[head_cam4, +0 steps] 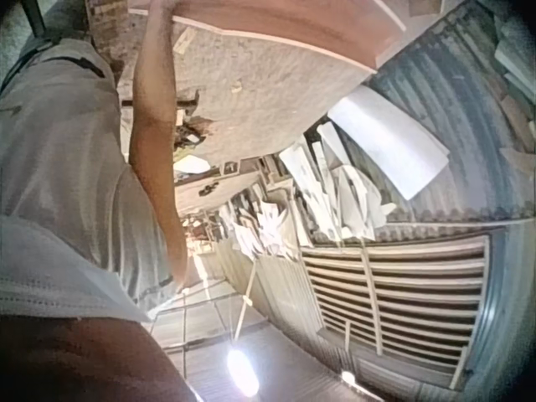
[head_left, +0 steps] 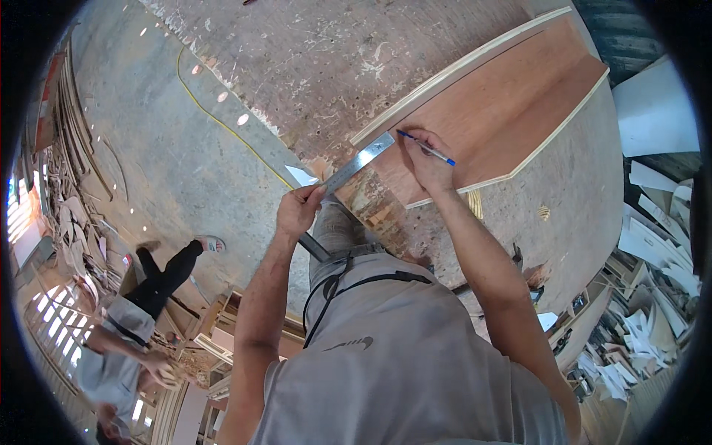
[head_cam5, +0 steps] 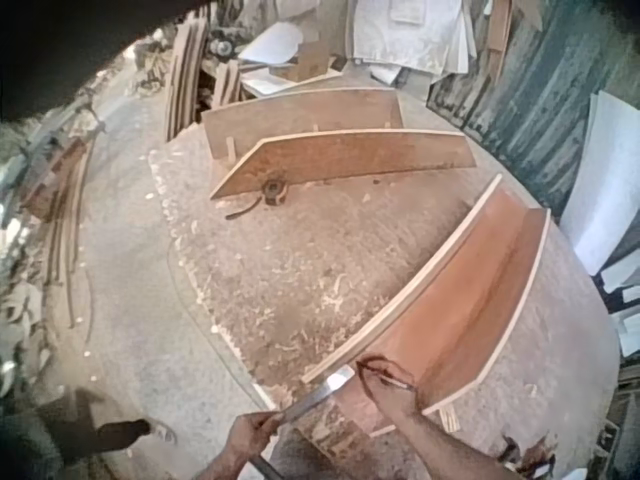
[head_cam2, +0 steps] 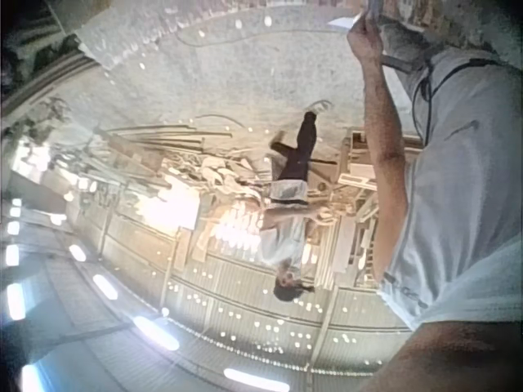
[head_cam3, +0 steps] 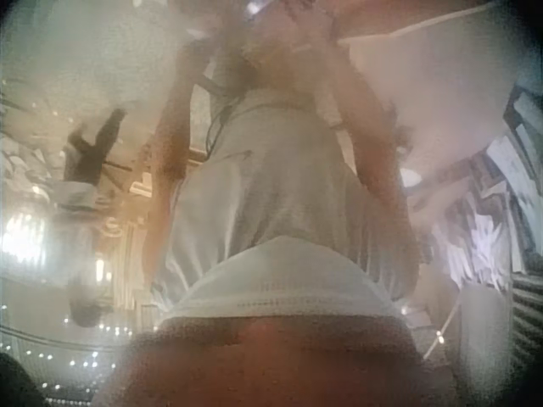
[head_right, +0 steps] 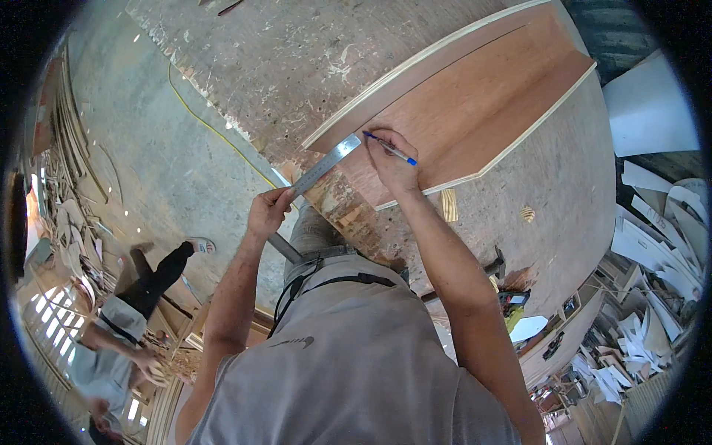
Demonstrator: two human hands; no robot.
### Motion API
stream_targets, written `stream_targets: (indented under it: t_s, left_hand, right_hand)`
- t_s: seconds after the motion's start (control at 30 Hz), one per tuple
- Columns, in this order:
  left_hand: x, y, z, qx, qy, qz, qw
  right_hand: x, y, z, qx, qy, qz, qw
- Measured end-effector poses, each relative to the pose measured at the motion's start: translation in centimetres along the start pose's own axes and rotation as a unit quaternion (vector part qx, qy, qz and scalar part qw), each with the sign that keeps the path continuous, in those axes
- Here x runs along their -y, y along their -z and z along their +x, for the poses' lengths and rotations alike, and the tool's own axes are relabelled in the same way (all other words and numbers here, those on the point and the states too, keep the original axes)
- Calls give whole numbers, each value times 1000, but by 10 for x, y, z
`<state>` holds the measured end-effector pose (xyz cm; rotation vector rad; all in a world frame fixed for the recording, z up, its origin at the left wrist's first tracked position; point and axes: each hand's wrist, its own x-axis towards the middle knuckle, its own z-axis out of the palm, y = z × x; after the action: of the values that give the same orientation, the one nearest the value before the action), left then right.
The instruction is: The person marks a curved wooden panel with a pen and ruler, then uses a nail gun to attach thin wooden strips along the edges. They repeatedly hammer small wooden blocks into place between the strips and the panel, adjusting and repositioning the pieces throughout the process.
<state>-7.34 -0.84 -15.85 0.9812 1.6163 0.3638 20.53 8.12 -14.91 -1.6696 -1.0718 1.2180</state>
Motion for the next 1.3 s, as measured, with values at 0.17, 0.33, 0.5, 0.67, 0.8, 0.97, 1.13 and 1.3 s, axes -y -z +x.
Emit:
stream_targets:
  t_s: [0.17,0.33,0.5,0.67,0.8,0.97,1.13,1.3]
  left_hand:
    - [4,-2,0,-7,16,6,1000]
    - [9,-2,2,-7,6,20,1000]
    - [3,-2,0,-13,16,18,1000]
    - [15,-6,3,-22,-14,-20,999]
    - [7,-4,1,-16,0,-10,1000]
    - [-1,1,-5,-5,7,7,1000]
    - [-6,0,-13,-28,-49,-24,998]
    - [2,-2,-13,-124,-156,77,977]
  right_hand:
    - [-2,1,4,50,-41,-4,998]
    - [-2,0,6,81,-15,7,997]
    - [-3,4,9,107,15,-32,994]
    - [-1,11,10,126,82,-78,986]
    - [7,5,12,110,132,-48,984]
    - [26,5,-2,15,35,-29,999]
    - [4,7,-7,-9,-8,32,999]
    - [3,4,-9,-26,-2,78,997]
